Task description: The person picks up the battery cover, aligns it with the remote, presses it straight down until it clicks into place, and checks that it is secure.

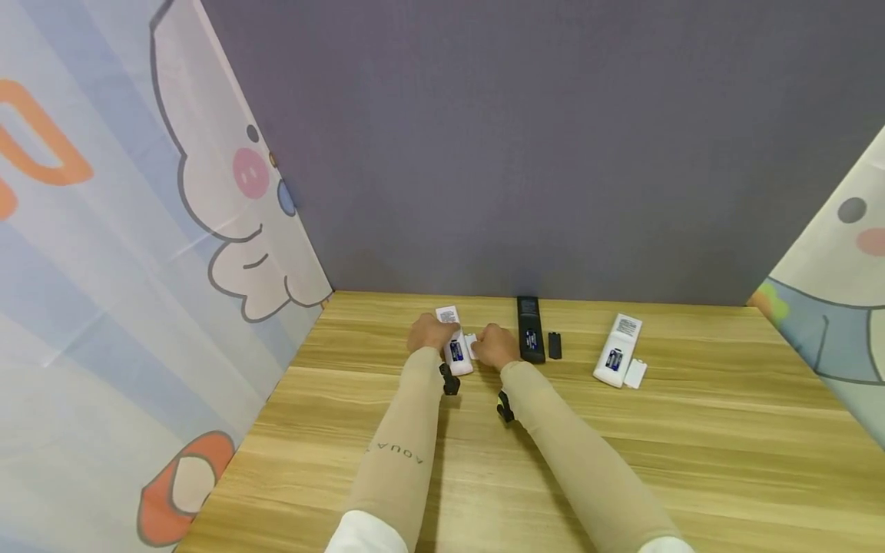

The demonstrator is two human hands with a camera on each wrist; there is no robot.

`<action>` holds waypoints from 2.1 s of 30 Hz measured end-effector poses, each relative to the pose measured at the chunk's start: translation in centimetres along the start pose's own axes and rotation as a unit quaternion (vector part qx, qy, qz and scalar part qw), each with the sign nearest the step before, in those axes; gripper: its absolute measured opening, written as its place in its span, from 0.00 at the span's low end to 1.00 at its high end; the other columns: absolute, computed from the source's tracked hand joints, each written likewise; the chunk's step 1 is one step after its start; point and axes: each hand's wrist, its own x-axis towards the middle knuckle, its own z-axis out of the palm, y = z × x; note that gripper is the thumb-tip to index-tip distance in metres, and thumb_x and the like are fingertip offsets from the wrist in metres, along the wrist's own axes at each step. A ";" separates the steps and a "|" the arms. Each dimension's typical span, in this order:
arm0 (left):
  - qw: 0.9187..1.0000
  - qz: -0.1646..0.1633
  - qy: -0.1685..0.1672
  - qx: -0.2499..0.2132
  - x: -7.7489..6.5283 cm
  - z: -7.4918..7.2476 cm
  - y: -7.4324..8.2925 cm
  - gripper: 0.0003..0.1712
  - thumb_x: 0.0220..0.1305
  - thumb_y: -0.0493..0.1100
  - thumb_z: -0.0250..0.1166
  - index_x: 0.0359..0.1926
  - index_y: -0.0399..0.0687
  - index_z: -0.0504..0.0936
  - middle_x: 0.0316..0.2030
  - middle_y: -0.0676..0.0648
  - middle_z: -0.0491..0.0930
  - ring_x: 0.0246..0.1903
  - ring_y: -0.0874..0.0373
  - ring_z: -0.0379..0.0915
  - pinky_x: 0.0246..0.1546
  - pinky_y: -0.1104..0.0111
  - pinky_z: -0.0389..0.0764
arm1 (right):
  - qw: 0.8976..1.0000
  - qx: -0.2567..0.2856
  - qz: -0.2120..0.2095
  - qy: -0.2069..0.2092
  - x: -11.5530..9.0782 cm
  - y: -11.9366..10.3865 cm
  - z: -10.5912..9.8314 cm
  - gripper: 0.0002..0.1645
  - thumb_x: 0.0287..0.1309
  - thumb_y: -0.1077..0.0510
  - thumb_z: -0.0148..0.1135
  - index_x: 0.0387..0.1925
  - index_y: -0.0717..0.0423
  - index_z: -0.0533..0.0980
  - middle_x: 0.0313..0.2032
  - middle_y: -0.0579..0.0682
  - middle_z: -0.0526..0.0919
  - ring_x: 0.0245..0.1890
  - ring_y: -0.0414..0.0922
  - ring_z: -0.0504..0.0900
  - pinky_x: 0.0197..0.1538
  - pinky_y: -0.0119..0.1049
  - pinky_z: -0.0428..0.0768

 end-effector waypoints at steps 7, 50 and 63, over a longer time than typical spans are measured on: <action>1.000 -0.024 0.002 0.014 0.4 0.7 0.0 0.18 0.57 0.52 0.72 0.37 0.41 0.85 0.28 0.43 0.85 0.23 0.53 0.80 0.17 0.64 0.74 | 0.999 -0.008 0.030 -0.023 0.1 -0.4 -0.1 0.28 0.66 0.55 0.64 0.10 0.49 0.67 0.13 0.45 0.68 0.19 0.44 0.68 0.23 0.36 0.66; 0.998 -0.020 0.007 -0.051 -0.3 1.1 -1.5 0.18 0.66 0.54 0.61 0.37 0.43 0.83 0.32 0.44 0.84 0.29 0.51 0.74 0.27 0.60 0.68 | 0.996 0.007 0.064 -0.055 0.6 0.7 0.0 0.17 0.63 0.52 0.62 0.20 0.53 0.73 0.21 0.48 0.73 0.19 0.43 0.65 0.24 0.35 0.64; 0.998 0.009 0.004 -0.068 -0.1 1.1 -2.3 0.21 0.66 0.57 0.65 0.47 0.46 0.88 0.48 0.43 0.88 0.44 0.48 0.82 0.44 0.56 0.77 | 0.997 0.039 0.054 -0.028 0.4 1.4 -0.1 0.15 0.64 0.49 0.64 0.29 0.55 0.83 0.37 0.52 0.86 0.28 0.45 0.75 0.28 0.36 0.69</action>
